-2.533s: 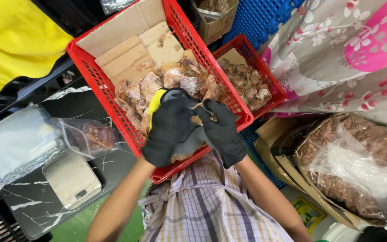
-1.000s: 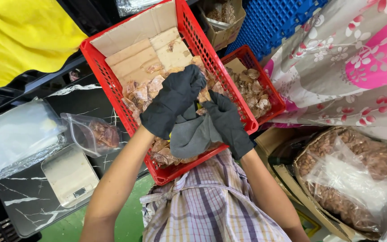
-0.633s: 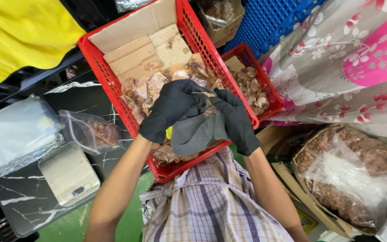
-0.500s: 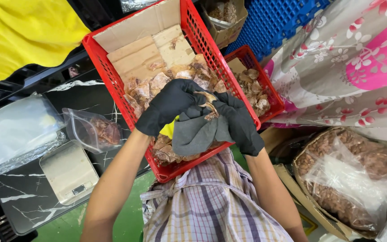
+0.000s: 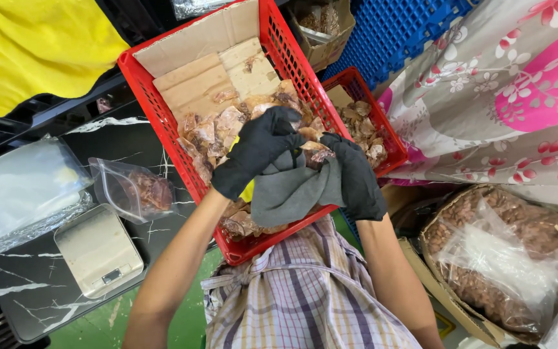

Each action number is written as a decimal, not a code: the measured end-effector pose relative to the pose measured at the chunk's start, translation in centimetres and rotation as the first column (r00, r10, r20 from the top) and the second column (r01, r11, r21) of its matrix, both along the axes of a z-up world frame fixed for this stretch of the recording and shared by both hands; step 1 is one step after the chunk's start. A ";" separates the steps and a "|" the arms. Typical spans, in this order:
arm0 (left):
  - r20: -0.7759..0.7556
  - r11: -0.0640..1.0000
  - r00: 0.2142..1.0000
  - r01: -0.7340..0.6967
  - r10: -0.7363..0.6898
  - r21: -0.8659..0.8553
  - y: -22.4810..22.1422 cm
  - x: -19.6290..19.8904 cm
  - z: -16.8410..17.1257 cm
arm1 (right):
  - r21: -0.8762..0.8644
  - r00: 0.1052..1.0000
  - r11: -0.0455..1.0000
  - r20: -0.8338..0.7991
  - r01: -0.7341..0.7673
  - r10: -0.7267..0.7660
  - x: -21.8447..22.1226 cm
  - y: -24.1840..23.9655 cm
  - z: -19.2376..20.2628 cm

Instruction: Cleaning and inspecting dried fish pieces using a cloth before sorting them.

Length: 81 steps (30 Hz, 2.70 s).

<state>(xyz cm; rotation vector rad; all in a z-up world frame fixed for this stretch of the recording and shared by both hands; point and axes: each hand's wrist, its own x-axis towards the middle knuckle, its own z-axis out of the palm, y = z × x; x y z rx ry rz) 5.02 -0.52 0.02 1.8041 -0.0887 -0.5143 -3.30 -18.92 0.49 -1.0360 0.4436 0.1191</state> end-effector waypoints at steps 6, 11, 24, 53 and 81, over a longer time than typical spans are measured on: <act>0.923 0.961 0.352 0.272 -0.153 0.056 0.2 -0.9 -2.0 | -0.146 0.999 0.988 0.021 -0.041 0.044 0.4 1.0 0.8; 0.934 0.968 0.254 0.055 -0.253 0.247 -0.7 -1.7 -6.3 | -0.255 0.996 0.965 0.041 -0.067 0.080 0.3 1.5 1.7; -0.052 0.934 0.993 -0.116 0.105 -0.338 0.5 -1.6 -2.4 | -0.562 0.978 0.818 0.073 -0.121 0.195 -0.5 0.7 3.9; -0.807 0.163 0.318 -0.879 -0.497 -0.447 -0.5 -3.3 -4.9 | -0.325 0.976 0.921 -0.034 -0.216 0.216 0.1 -2.2 -4.3; 0.278 0.990 0.952 0.142 -0.131 -0.019 1.4 -3.1 -0.8 | -0.208 0.970 0.949 -0.114 -0.236 0.216 -1.4 2.4 0.7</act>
